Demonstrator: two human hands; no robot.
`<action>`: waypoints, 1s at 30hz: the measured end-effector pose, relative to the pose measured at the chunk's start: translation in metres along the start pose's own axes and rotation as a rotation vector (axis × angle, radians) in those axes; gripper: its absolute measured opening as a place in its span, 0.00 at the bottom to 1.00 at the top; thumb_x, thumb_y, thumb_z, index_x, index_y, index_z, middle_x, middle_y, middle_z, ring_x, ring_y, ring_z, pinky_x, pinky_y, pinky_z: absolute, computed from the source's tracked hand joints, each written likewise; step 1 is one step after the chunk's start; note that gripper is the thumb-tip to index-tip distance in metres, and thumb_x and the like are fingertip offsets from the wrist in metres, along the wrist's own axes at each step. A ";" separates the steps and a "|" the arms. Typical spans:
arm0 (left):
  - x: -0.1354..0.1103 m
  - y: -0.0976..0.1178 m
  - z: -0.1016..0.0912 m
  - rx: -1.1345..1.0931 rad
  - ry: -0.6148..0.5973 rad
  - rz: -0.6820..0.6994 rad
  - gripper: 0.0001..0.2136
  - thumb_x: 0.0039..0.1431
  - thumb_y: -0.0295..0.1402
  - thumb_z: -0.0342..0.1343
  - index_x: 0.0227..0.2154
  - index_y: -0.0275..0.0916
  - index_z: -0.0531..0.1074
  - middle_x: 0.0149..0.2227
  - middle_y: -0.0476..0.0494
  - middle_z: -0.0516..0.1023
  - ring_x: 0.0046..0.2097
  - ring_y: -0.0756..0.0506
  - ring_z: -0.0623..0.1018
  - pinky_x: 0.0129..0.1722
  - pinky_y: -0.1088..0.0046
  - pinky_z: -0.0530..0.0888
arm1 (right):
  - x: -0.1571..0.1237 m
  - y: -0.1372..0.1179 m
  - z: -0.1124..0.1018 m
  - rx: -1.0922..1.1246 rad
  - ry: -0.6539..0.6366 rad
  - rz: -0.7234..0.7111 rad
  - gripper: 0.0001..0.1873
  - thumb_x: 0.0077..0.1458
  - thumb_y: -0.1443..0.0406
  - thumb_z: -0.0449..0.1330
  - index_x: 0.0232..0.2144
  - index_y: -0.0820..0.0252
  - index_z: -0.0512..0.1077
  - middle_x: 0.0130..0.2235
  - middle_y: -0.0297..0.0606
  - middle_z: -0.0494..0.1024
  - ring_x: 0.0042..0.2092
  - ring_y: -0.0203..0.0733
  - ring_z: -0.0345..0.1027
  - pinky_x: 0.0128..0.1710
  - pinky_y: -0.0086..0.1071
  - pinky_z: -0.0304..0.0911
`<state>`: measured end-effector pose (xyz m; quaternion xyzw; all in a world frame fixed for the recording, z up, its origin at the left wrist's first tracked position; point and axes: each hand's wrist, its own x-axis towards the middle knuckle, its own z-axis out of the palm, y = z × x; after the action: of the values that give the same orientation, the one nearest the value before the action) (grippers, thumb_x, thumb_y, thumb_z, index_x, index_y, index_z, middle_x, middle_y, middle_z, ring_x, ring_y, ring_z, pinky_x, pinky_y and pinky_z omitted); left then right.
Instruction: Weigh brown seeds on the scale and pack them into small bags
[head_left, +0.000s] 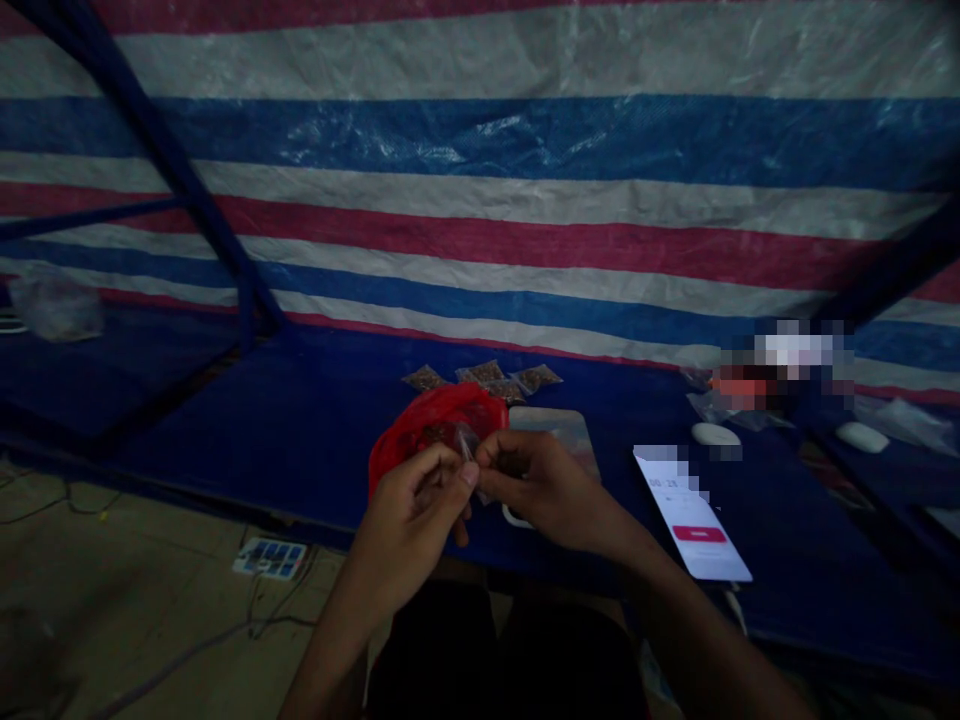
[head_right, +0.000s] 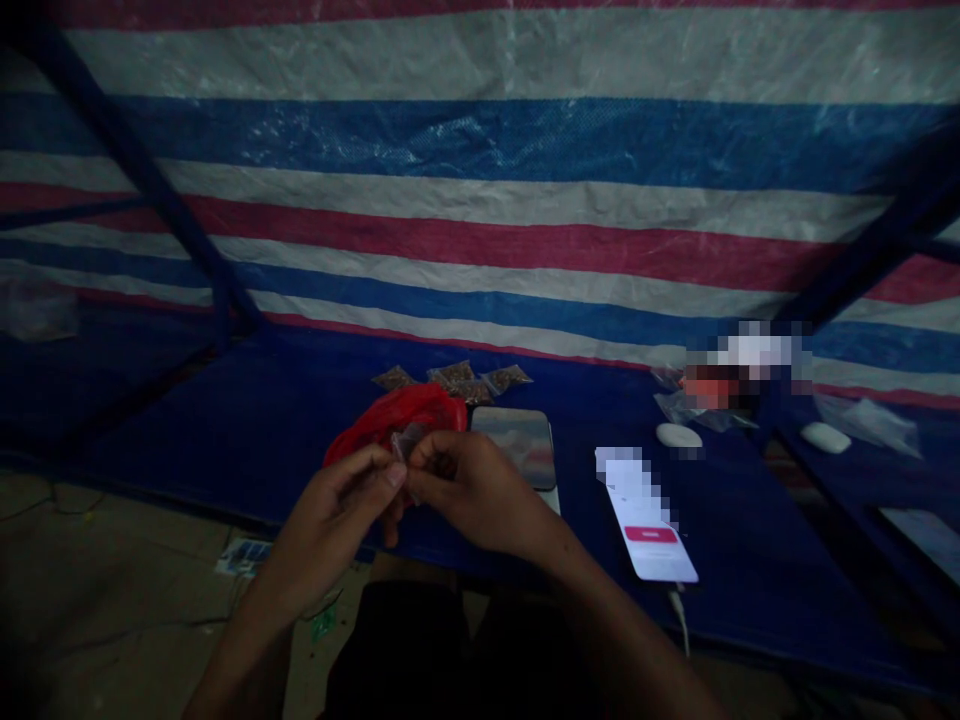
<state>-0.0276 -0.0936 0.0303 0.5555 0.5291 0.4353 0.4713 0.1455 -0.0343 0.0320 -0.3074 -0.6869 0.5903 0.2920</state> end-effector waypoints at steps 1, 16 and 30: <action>-0.001 -0.001 -0.003 -0.011 -0.021 -0.011 0.15 0.66 0.45 0.55 0.30 0.40 0.70 0.27 0.51 0.73 0.26 0.50 0.76 0.28 0.74 0.72 | 0.001 0.002 0.002 -0.002 -0.016 0.005 0.13 0.61 0.58 0.66 0.29 0.59 0.72 0.29 0.31 0.76 0.29 0.33 0.66 0.30 0.28 0.59; 0.001 -0.015 -0.026 -0.010 -0.104 -0.012 0.18 0.67 0.44 0.51 0.24 0.39 0.66 0.22 0.53 0.66 0.22 0.53 0.64 0.23 0.76 0.61 | 0.008 0.010 -0.001 0.195 -0.223 0.002 0.18 0.63 0.52 0.62 0.29 0.59 0.69 0.28 0.30 0.69 0.30 0.34 0.60 0.32 0.30 0.57; -0.008 -0.017 -0.025 0.348 0.122 0.226 0.29 0.54 0.42 0.70 0.57 0.44 0.68 0.57 0.40 0.75 0.58 0.38 0.76 0.59 0.60 0.72 | 0.021 -0.002 0.009 0.101 -0.112 -0.079 0.12 0.64 0.60 0.59 0.29 0.59 0.69 0.30 0.32 0.73 0.32 0.35 0.66 0.34 0.30 0.62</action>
<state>-0.0557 -0.0997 0.0182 0.6569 0.5582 0.4201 0.2836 0.1249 -0.0247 0.0336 -0.2312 -0.6832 0.6284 0.2913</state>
